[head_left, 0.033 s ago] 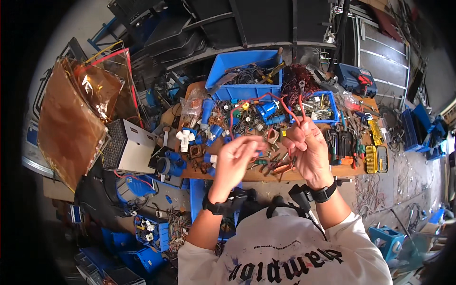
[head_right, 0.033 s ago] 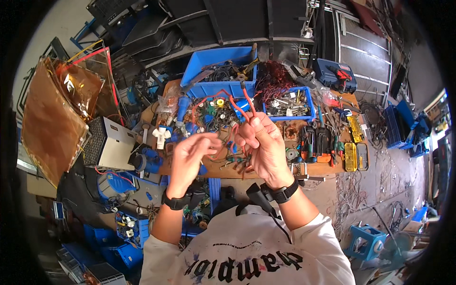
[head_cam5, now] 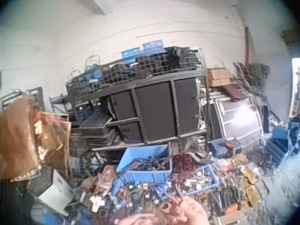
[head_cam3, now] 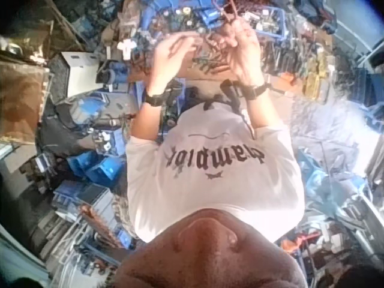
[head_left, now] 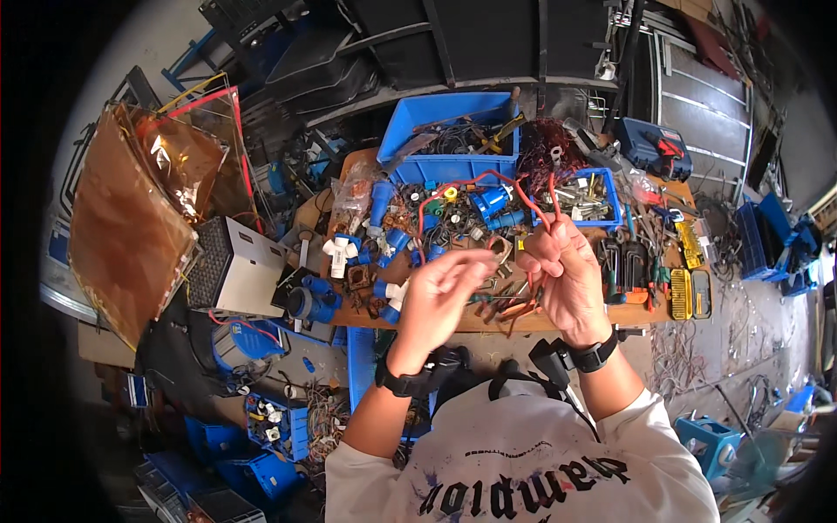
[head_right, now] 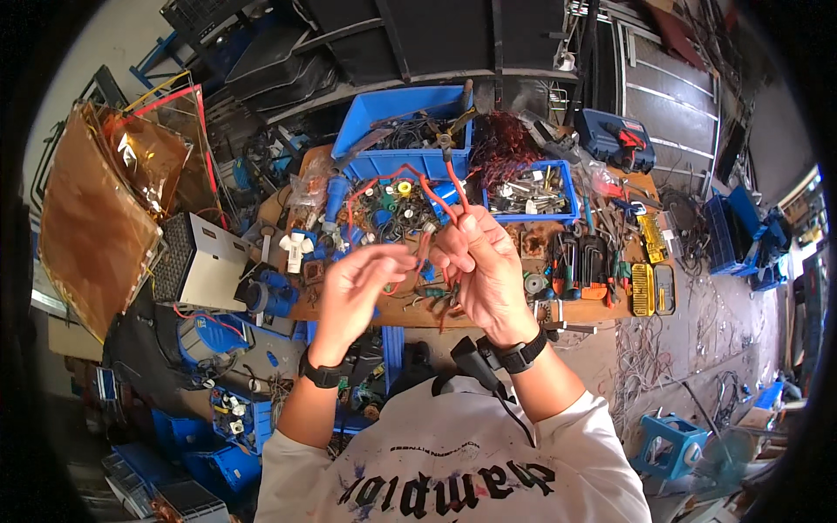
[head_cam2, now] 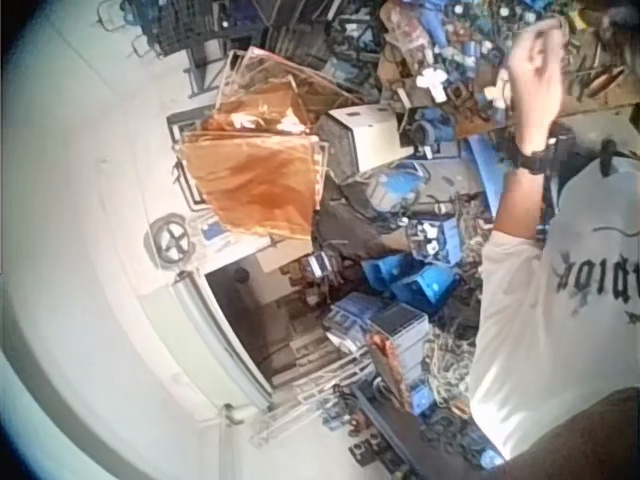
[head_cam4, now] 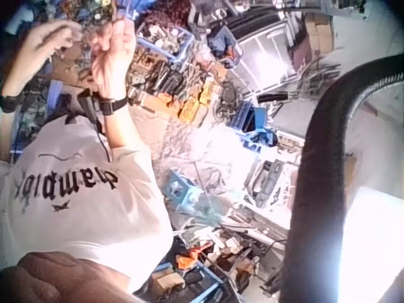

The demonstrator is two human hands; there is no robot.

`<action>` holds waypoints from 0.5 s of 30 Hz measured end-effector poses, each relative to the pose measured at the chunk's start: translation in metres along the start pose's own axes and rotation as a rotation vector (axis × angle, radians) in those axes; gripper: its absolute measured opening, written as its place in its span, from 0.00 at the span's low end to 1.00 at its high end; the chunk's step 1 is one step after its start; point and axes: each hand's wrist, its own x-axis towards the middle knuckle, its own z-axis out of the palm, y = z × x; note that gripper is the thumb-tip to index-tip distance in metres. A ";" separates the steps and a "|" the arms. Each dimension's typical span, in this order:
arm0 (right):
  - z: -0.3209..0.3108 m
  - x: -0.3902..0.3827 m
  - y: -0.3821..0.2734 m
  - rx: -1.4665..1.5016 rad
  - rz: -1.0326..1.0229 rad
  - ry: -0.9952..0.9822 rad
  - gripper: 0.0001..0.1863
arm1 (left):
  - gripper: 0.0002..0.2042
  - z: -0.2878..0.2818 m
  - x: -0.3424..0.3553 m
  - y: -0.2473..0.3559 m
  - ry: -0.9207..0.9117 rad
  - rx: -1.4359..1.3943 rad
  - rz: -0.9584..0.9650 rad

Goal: The person holds a small black electronic component with red and black wires, manipulating the wires with both hands. They use orange-handled pliers to strip the insulation from the wire ends and then twist the exposed copper strands. The person continues to separate and arrange the wires throughout the clip.

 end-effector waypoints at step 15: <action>0.018 0.007 -0.001 0.064 0.032 -0.072 0.09 | 0.08 0.024 -0.009 0.006 -0.258 0.063 -0.092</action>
